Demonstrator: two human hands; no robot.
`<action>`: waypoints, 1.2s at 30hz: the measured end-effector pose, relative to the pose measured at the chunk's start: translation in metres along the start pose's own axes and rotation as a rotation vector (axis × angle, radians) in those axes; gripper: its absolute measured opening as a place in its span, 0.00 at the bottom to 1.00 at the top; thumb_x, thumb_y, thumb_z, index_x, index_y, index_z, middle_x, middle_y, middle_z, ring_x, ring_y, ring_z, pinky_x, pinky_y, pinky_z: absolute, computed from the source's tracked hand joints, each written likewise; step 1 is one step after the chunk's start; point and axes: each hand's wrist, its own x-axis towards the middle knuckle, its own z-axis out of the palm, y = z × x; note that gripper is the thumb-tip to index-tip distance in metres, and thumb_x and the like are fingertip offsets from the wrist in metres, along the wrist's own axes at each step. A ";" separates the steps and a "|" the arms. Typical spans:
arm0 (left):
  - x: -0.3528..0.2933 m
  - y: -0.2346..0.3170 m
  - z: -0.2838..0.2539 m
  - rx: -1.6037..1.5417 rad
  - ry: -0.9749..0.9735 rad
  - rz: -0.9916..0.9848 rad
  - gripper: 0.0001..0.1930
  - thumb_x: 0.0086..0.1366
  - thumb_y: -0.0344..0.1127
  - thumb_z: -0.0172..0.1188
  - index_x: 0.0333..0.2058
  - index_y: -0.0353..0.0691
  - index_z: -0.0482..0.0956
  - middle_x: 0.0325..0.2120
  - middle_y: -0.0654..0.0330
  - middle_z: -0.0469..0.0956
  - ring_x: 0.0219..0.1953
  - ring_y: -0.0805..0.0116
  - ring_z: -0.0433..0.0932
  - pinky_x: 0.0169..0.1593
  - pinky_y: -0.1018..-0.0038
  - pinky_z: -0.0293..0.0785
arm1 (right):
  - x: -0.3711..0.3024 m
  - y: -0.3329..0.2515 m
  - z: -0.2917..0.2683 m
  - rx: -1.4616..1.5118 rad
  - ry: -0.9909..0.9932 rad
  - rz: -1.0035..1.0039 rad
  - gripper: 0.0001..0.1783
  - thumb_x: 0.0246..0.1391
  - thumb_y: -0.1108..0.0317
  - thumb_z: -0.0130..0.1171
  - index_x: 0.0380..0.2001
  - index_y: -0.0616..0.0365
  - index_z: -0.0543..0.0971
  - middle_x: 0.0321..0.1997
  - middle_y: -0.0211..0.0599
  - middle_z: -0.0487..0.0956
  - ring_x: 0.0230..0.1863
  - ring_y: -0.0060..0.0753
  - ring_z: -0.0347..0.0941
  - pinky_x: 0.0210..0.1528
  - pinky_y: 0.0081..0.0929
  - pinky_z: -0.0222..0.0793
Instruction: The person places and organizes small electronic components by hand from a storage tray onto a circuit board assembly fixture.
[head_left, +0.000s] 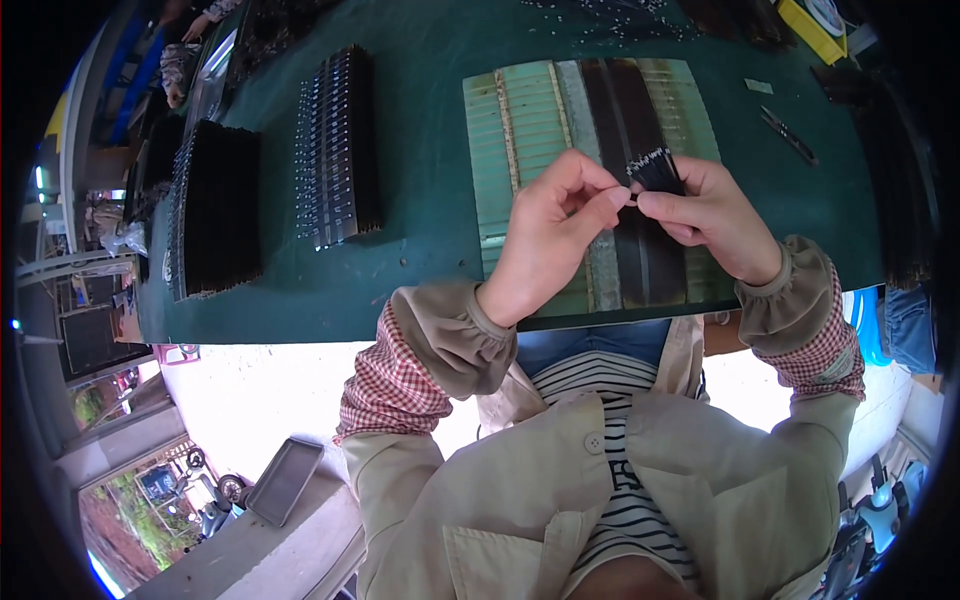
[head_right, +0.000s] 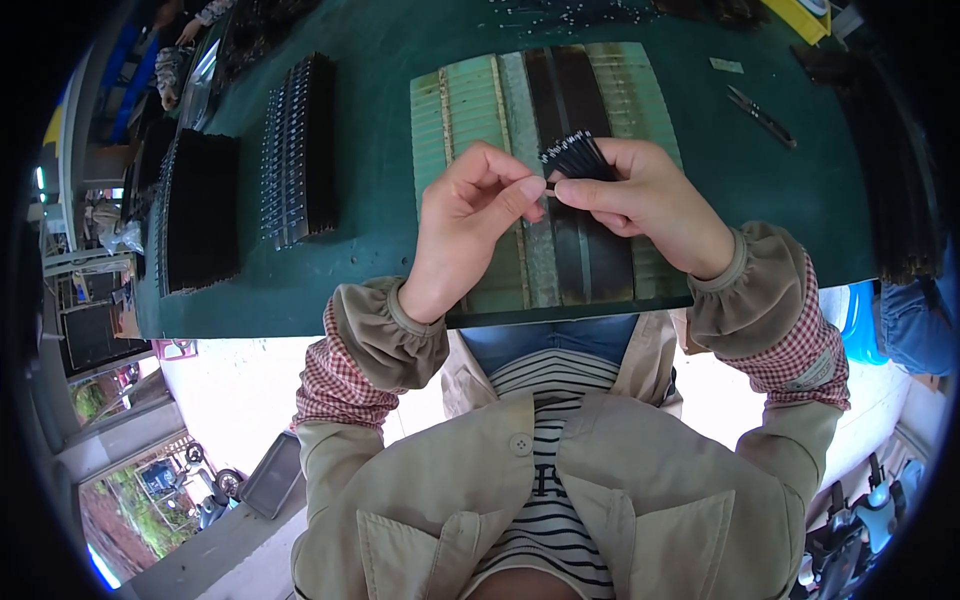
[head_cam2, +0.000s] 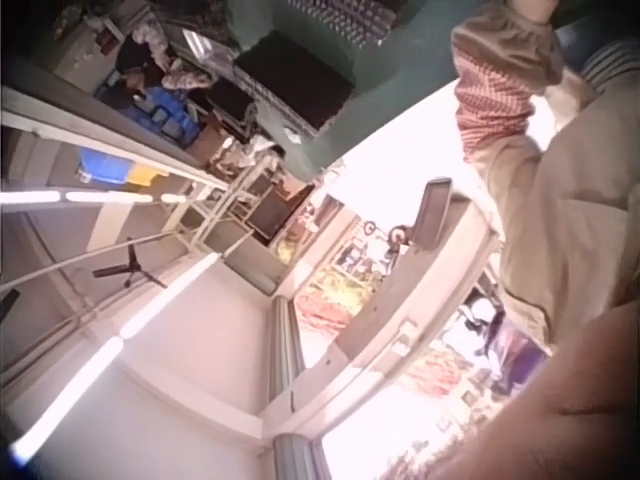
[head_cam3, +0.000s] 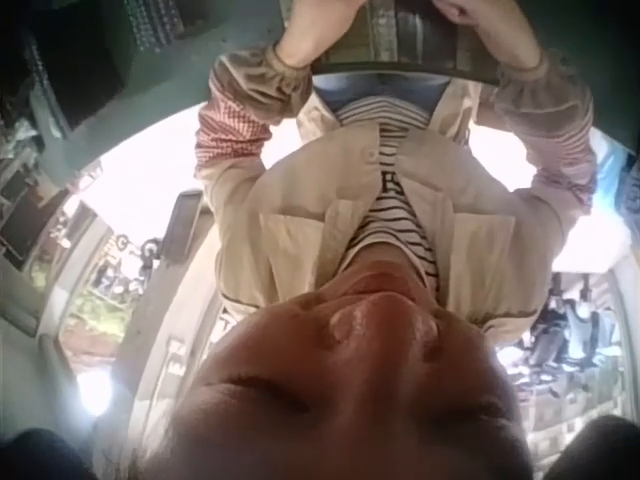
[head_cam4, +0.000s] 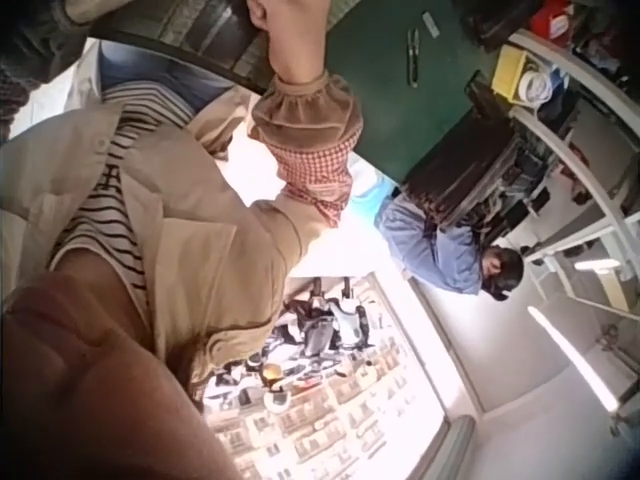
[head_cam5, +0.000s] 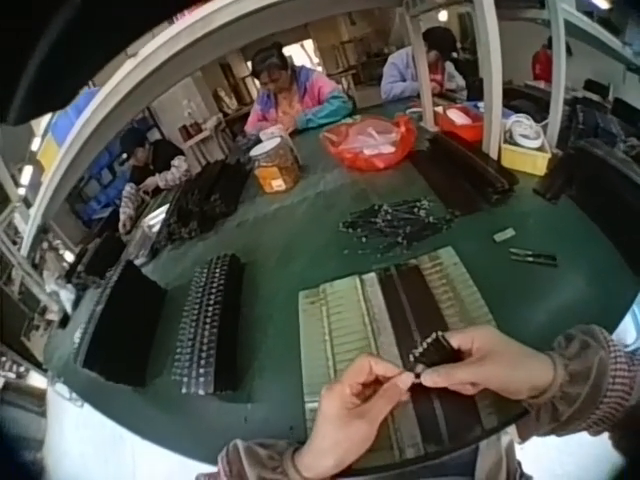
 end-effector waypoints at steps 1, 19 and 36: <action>-0.003 -0.001 0.000 0.006 0.016 -0.008 0.03 0.60 0.26 0.55 0.30 0.34 0.70 0.25 0.64 0.73 0.28 0.79 0.72 0.34 0.83 0.69 | -0.001 0.001 0.002 -0.045 0.045 -0.025 0.09 0.50 0.68 0.59 0.32 0.62 0.75 0.17 0.19 0.66 0.16 0.08 0.53 0.17 0.10 0.45; -0.075 -0.019 -0.008 0.769 0.158 0.377 0.06 0.52 0.19 0.57 0.30 0.29 0.75 0.35 0.53 0.75 0.41 0.60 0.74 0.45 0.71 0.69 | -0.041 0.040 -0.005 -0.467 0.118 -0.146 0.09 0.46 0.77 0.59 0.33 0.67 0.77 0.27 0.33 0.76 0.27 0.18 0.69 0.31 0.18 0.66; -0.087 -0.022 0.012 1.152 -0.091 0.383 0.19 0.48 0.30 0.61 0.41 0.34 0.73 0.51 0.49 0.66 0.54 0.49 0.63 0.58 0.54 0.55 | -0.042 0.047 0.014 -0.843 0.216 -0.317 0.09 0.41 0.78 0.59 0.28 0.68 0.72 0.25 0.43 0.72 0.25 0.36 0.69 0.29 0.28 0.64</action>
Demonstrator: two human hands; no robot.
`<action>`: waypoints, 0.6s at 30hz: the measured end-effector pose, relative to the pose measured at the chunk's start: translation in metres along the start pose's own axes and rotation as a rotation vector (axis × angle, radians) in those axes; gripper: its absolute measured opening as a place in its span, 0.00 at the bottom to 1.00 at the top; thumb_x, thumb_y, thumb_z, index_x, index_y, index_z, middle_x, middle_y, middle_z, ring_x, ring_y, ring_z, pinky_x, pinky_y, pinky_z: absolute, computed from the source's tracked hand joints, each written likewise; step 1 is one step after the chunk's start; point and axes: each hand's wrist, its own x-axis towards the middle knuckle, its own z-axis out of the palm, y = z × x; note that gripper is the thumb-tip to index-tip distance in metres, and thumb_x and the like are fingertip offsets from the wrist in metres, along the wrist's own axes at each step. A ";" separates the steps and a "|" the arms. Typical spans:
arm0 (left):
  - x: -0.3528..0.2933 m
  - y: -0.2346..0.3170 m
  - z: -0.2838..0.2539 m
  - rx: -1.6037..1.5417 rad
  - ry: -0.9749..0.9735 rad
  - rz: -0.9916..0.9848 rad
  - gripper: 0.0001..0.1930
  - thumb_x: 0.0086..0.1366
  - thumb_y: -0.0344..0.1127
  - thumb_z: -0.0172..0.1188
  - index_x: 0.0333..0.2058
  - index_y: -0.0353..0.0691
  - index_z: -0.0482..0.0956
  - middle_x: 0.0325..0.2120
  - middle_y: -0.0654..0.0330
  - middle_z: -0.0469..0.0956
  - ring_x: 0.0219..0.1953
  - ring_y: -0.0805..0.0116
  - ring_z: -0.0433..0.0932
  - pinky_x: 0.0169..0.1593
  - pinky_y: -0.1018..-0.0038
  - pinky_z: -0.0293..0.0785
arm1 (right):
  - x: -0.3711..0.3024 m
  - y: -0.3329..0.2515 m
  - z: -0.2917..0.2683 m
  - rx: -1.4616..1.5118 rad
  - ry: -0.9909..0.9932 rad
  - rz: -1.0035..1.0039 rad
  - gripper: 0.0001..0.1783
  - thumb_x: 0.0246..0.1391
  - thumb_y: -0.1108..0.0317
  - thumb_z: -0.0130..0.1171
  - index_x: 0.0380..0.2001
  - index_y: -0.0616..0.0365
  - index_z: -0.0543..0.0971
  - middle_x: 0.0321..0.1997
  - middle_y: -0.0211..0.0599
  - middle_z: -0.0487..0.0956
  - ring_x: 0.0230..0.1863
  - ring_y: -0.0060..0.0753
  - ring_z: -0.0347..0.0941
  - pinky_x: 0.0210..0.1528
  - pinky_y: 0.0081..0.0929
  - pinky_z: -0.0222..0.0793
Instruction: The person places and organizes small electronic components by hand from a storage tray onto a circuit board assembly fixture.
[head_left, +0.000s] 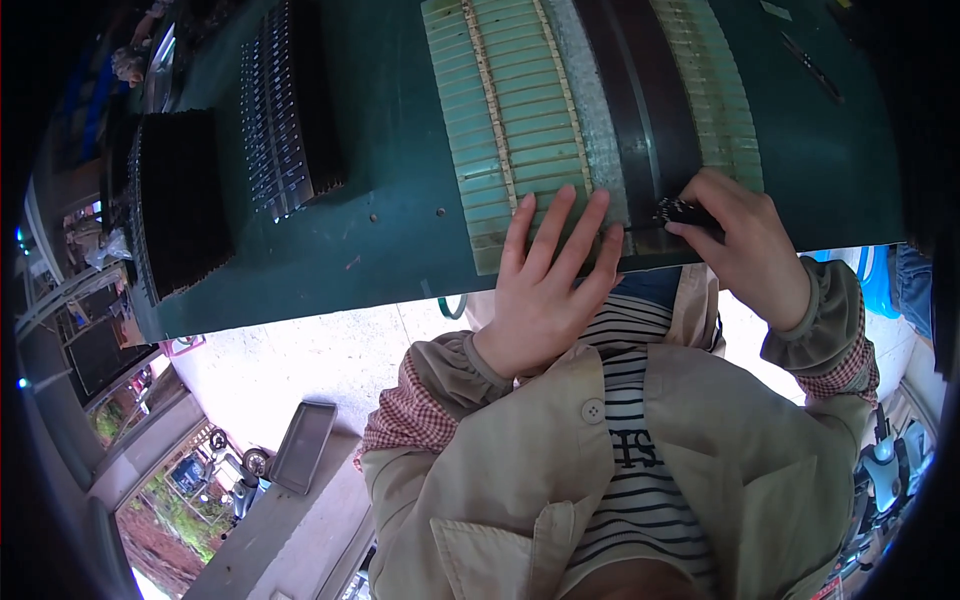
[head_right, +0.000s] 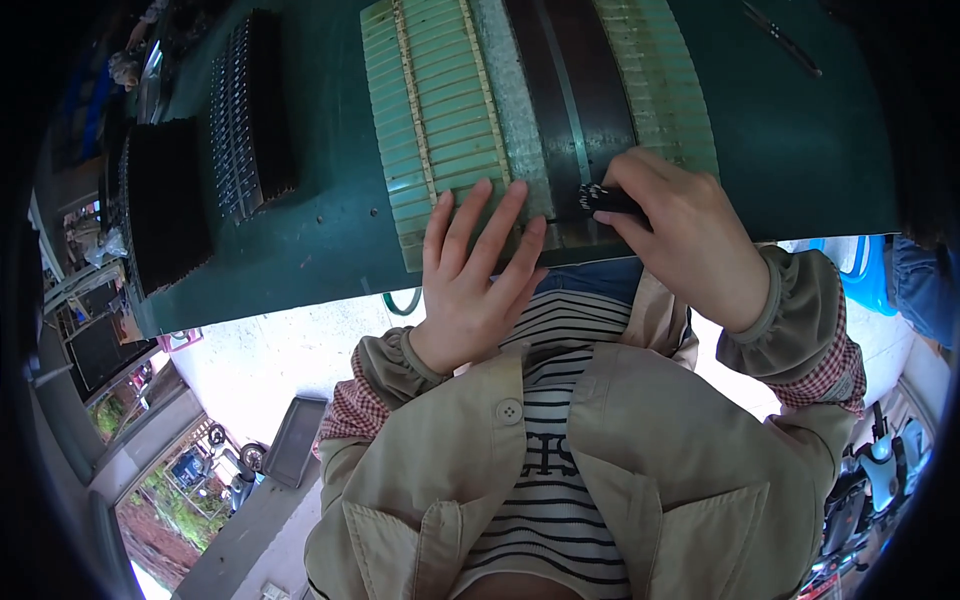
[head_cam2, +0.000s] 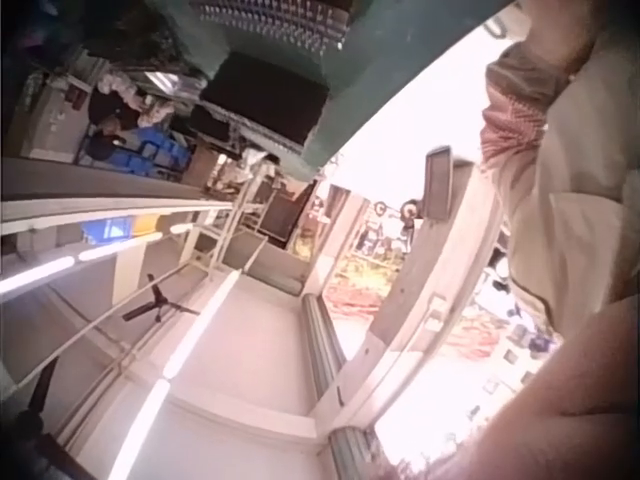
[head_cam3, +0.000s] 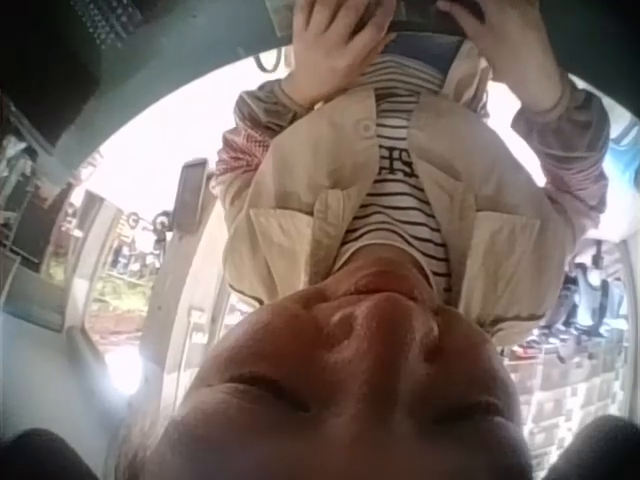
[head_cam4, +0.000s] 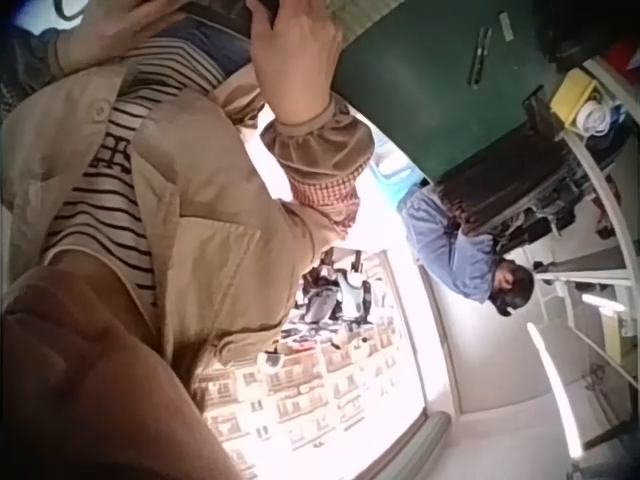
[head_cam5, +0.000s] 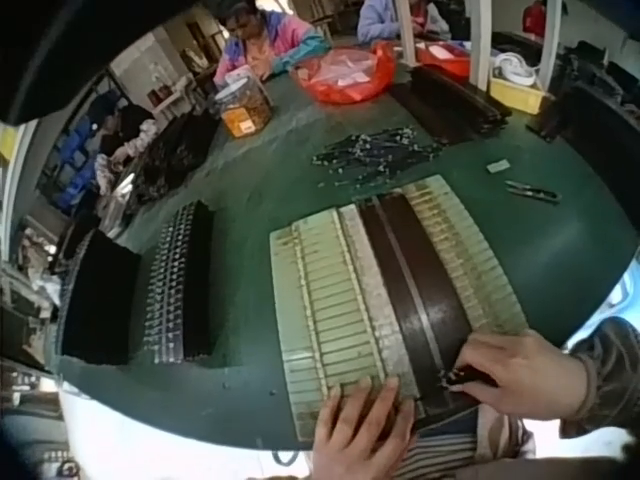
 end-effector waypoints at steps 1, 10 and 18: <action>-0.001 -0.002 0.002 0.023 -0.008 0.010 0.20 0.47 0.31 0.62 0.42 0.35 0.73 0.52 0.49 0.65 0.54 0.49 0.63 0.59 0.54 0.54 | -0.001 0.000 -0.001 -0.087 0.014 -0.003 0.09 0.41 0.78 0.59 0.28 0.68 0.71 0.25 0.42 0.71 0.25 0.35 0.69 0.29 0.28 0.64; 0.025 0.001 -0.007 -0.763 0.103 -0.317 0.13 0.54 0.27 0.58 0.40 0.35 0.73 0.45 0.52 0.70 0.49 0.57 0.68 0.54 0.67 0.62 | 0.010 -0.007 -0.018 0.286 -0.155 0.098 0.08 0.42 0.79 0.60 0.28 0.66 0.73 0.27 0.30 0.71 0.29 0.17 0.68 0.31 0.18 0.63; 0.020 -0.015 -0.002 -0.580 0.196 -0.231 0.06 0.54 0.21 0.55 0.33 0.33 0.74 0.38 0.54 0.74 0.47 0.58 0.70 0.52 0.69 0.63 | 0.012 0.004 -0.018 0.405 -0.100 0.202 0.09 0.45 0.75 0.60 0.31 0.69 0.76 0.27 0.36 0.75 0.31 0.19 0.71 0.34 0.19 0.66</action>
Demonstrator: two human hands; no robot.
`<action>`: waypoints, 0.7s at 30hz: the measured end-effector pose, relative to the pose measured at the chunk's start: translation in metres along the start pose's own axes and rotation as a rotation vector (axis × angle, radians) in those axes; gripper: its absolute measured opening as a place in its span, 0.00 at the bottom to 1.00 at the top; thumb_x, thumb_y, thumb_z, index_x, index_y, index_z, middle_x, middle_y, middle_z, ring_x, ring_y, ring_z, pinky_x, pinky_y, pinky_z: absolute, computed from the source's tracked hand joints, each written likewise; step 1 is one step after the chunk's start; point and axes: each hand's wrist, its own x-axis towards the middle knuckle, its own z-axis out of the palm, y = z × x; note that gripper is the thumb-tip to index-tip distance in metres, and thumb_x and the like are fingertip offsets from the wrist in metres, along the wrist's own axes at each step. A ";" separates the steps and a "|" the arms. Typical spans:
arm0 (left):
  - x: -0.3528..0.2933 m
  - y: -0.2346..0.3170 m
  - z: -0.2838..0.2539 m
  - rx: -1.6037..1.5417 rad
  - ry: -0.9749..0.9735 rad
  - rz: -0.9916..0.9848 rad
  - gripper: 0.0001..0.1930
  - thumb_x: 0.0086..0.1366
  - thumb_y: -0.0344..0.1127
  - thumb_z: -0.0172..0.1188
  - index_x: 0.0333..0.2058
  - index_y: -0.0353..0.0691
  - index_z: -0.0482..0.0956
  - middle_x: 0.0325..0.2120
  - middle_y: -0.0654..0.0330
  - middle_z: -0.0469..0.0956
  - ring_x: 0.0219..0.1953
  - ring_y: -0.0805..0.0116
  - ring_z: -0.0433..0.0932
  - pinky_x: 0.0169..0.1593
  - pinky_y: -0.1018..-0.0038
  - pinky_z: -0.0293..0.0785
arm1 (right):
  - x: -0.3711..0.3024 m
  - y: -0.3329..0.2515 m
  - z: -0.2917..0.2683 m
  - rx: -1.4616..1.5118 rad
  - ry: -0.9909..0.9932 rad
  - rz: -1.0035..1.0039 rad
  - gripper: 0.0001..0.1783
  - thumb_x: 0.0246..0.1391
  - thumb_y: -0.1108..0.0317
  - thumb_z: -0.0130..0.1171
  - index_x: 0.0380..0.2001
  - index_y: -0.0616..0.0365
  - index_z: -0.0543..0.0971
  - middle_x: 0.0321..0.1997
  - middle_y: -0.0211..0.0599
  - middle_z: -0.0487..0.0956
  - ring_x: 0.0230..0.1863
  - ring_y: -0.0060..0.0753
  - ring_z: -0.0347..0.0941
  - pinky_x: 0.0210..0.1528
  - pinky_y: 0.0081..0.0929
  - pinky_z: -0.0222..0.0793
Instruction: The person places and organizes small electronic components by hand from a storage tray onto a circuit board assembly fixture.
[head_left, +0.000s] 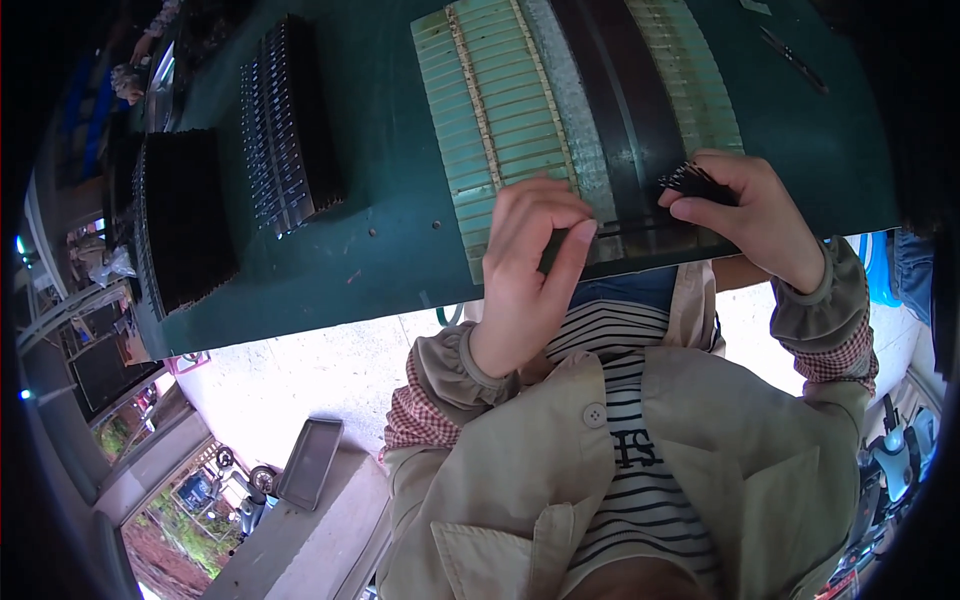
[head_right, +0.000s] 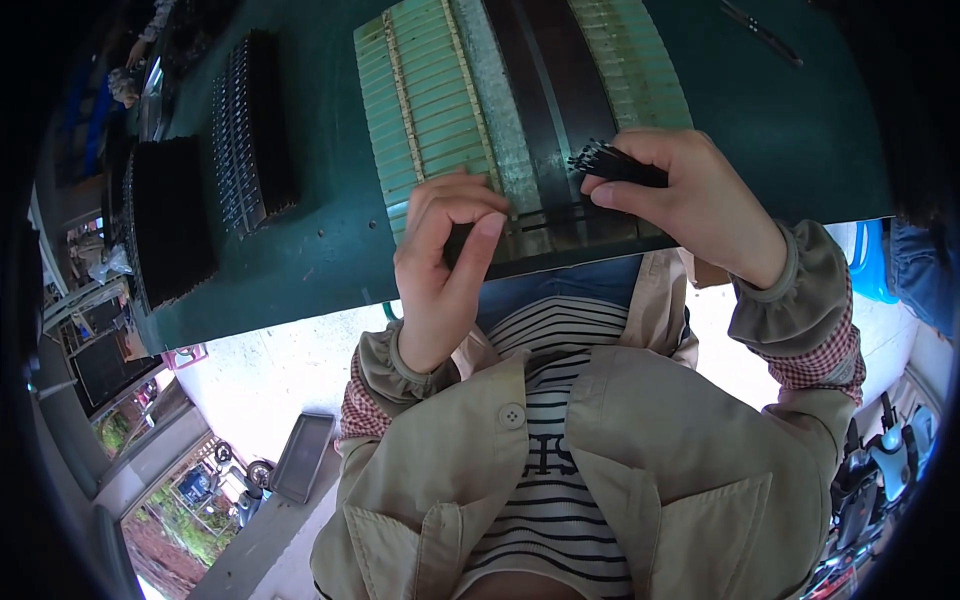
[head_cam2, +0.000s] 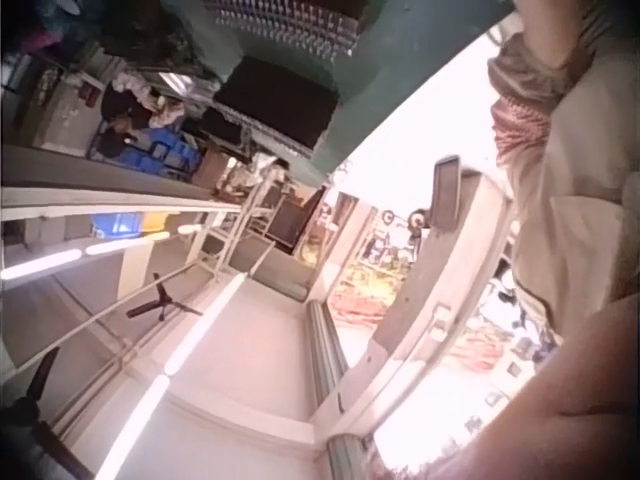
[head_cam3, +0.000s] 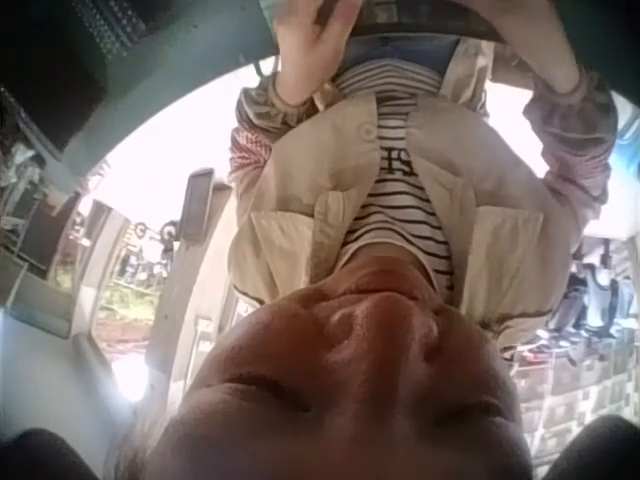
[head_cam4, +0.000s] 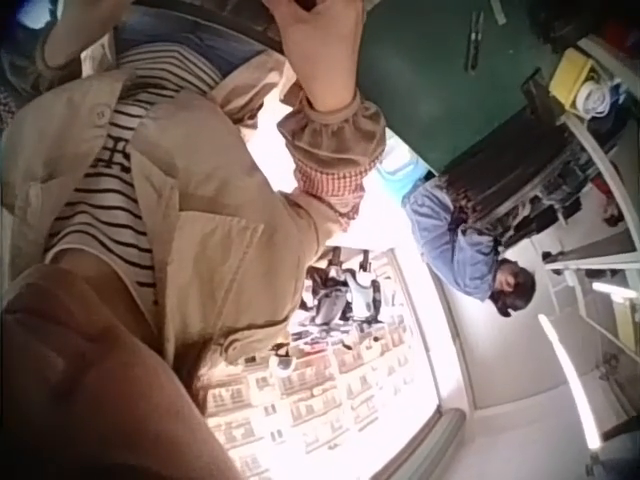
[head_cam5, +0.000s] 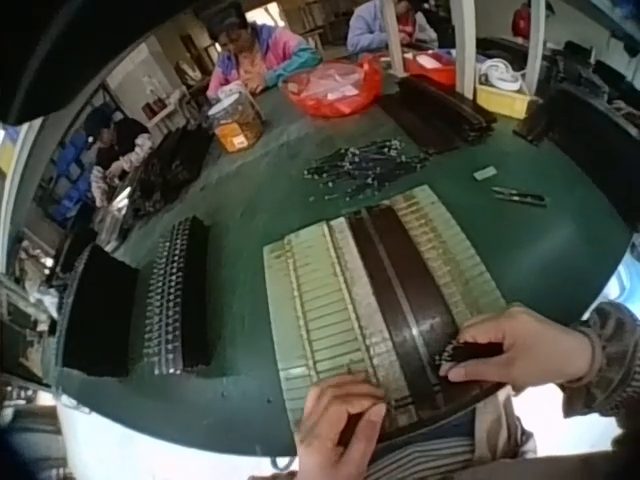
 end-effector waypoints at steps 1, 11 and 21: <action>-0.001 -0.001 -0.002 0.000 -0.003 -0.004 0.06 0.54 0.21 0.55 0.33 0.33 0.74 0.38 0.54 0.74 0.47 0.58 0.70 0.52 0.69 0.63 | 0.000 0.001 0.000 0.004 -0.001 0.004 0.09 0.45 0.75 0.60 0.31 0.69 0.76 0.27 0.36 0.75 0.31 0.19 0.71 0.34 0.19 0.66; -0.011 -0.002 -0.007 0.252 -0.004 0.091 0.09 0.53 0.22 0.56 0.35 0.33 0.75 0.44 0.51 0.73 0.51 0.52 0.68 0.56 0.61 0.60 | 0.007 0.006 0.005 -0.132 0.003 -0.074 0.07 0.46 0.77 0.58 0.29 0.70 0.73 0.27 0.40 0.75 0.29 0.27 0.72 0.33 0.22 0.66; -0.009 0.002 0.005 0.566 -0.176 0.217 0.19 0.49 0.27 0.60 0.43 0.36 0.74 0.54 0.48 0.64 0.55 0.50 0.63 0.59 0.54 0.53 | 0.001 0.008 0.013 -0.613 0.216 -0.246 0.06 0.45 0.77 0.56 0.29 0.68 0.73 0.24 0.40 0.71 0.24 0.33 0.69 0.29 0.27 0.64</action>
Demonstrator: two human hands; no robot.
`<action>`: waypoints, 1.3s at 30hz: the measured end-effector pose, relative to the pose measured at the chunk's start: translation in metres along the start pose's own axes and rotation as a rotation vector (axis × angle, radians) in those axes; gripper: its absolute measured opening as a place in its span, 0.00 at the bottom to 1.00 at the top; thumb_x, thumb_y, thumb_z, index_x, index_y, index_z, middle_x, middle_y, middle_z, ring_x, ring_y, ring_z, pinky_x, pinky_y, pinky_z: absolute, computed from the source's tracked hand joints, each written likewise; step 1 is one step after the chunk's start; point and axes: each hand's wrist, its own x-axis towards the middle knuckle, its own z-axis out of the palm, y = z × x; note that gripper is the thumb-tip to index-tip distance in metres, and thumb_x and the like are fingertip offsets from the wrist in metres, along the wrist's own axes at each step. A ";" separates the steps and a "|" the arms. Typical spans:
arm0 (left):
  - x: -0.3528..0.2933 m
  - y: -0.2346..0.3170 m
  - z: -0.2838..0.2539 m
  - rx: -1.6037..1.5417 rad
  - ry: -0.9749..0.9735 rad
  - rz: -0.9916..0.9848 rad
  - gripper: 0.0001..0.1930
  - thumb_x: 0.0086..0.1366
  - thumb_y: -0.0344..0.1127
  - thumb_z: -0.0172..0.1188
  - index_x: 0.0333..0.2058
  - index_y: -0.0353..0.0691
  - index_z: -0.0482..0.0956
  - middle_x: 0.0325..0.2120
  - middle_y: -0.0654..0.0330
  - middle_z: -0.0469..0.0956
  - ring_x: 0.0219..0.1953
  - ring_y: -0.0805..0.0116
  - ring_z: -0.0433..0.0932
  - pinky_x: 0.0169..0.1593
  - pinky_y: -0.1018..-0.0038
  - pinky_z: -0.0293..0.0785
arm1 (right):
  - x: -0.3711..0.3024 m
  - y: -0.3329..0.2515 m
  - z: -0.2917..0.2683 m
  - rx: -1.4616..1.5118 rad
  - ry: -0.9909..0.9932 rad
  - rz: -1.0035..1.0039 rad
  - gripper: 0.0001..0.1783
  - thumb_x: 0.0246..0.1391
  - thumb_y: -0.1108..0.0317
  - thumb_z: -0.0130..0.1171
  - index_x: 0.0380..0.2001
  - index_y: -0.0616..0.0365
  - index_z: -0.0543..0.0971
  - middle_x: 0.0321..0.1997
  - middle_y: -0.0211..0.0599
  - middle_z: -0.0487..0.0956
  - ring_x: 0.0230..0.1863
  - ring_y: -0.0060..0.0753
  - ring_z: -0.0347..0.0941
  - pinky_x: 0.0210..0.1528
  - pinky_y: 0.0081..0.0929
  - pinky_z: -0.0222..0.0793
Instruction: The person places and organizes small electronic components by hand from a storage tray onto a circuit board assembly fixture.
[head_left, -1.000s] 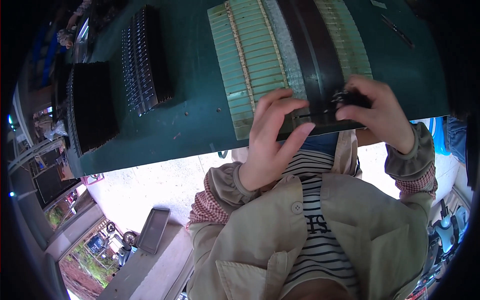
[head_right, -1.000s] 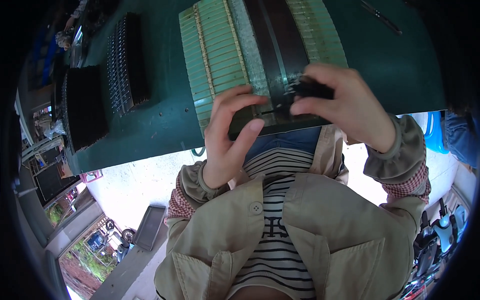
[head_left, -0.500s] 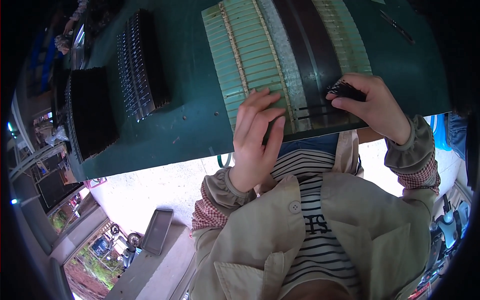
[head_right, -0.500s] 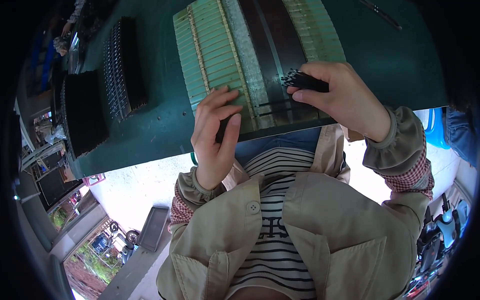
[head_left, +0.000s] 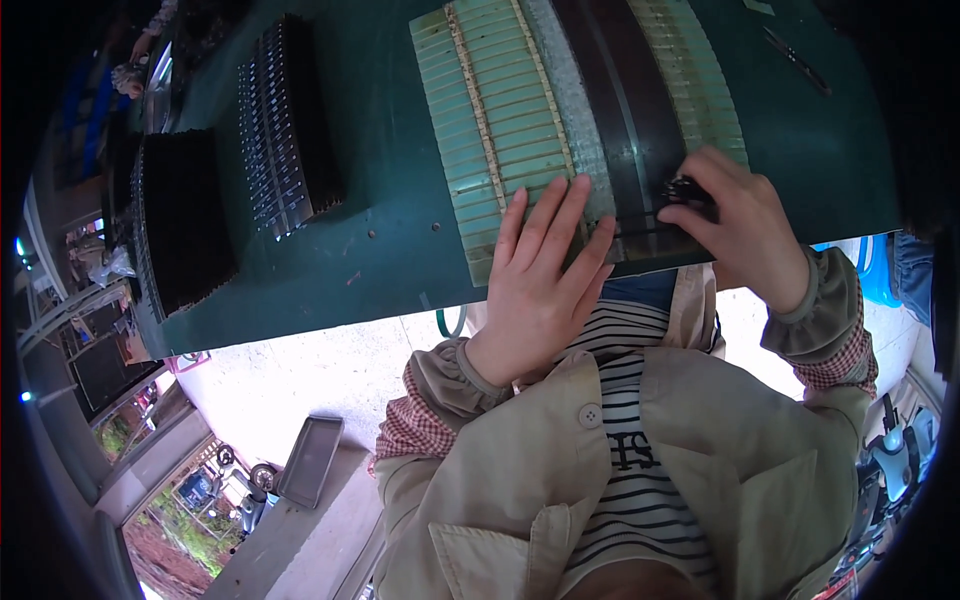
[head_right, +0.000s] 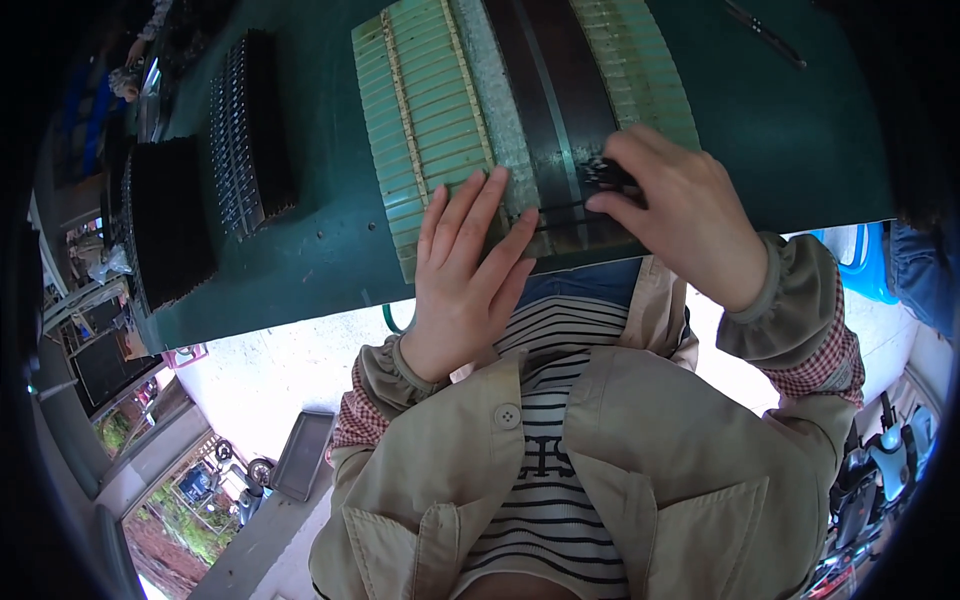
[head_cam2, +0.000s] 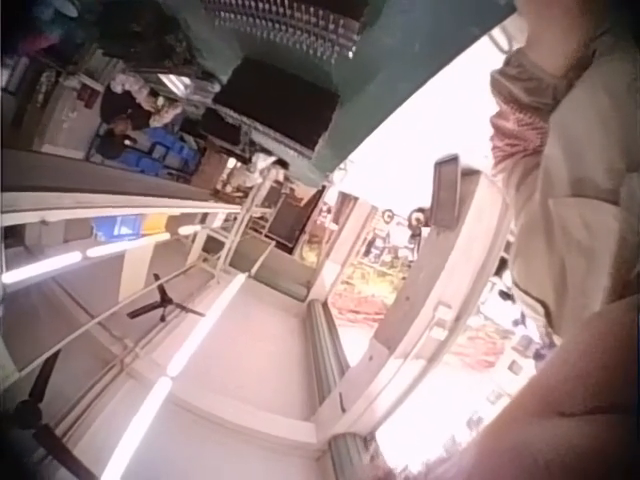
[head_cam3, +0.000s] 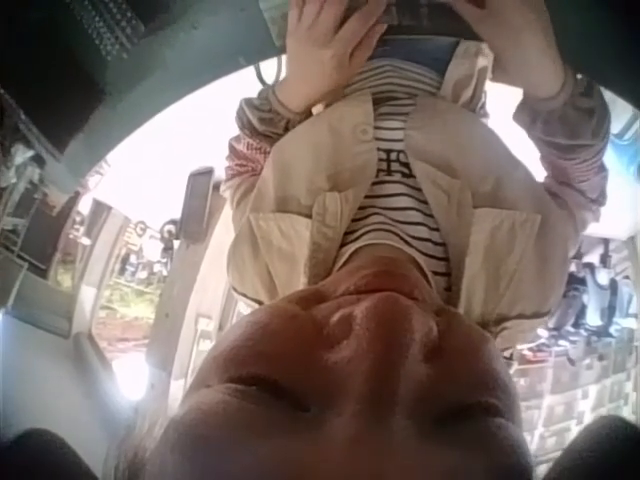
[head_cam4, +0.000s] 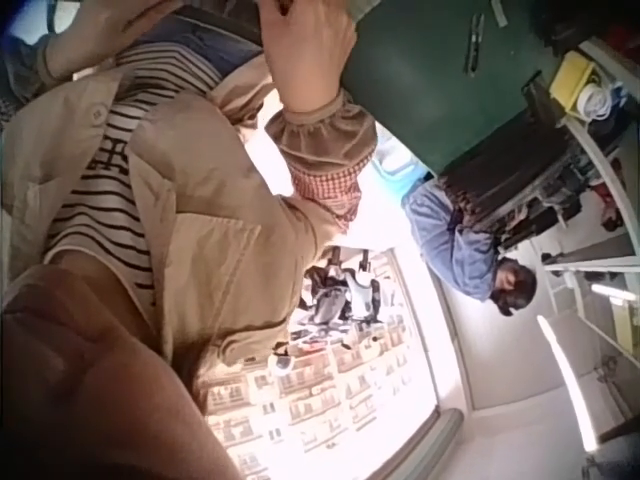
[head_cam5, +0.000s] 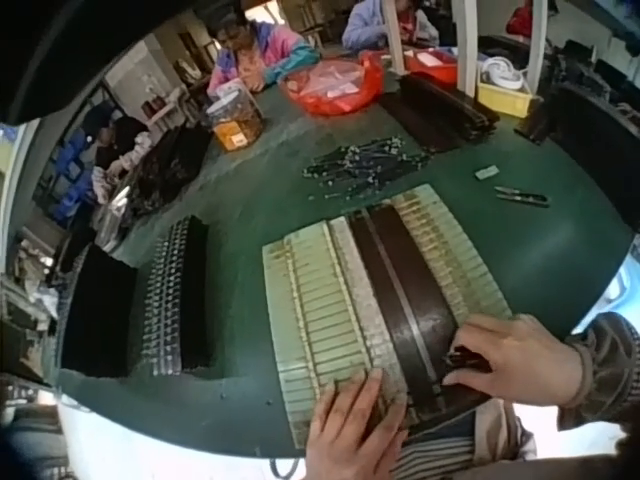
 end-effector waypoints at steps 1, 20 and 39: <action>0.000 -0.001 -0.003 -0.056 0.018 -0.024 0.19 0.49 0.27 0.60 0.43 0.36 0.74 0.53 0.49 0.65 0.55 0.51 0.64 0.59 0.56 0.53 | 0.001 0.009 -0.005 0.097 0.014 -0.008 0.06 0.46 0.76 0.57 0.29 0.67 0.74 0.24 0.39 0.70 0.23 0.31 0.69 0.28 0.25 0.64; 0.017 -0.015 -0.006 -0.477 0.161 -0.168 0.05 0.55 0.21 0.55 0.32 0.33 0.72 0.40 0.54 0.74 0.48 0.59 0.70 0.53 0.68 0.63 | 0.014 0.014 -0.014 0.599 -0.181 0.179 0.07 0.46 0.77 0.58 0.32 0.64 0.78 0.26 0.28 0.75 0.27 0.15 0.68 0.30 0.14 0.64; 0.008 0.002 -0.007 0.014 -0.041 -0.021 0.15 0.54 0.25 0.56 0.42 0.34 0.75 0.50 0.49 0.69 0.55 0.51 0.64 0.59 0.59 0.57 | 0.009 0.014 -0.001 0.315 -0.113 0.053 0.10 0.45 0.77 0.58 0.34 0.66 0.75 0.28 0.40 0.74 0.28 0.32 0.71 0.34 0.23 0.66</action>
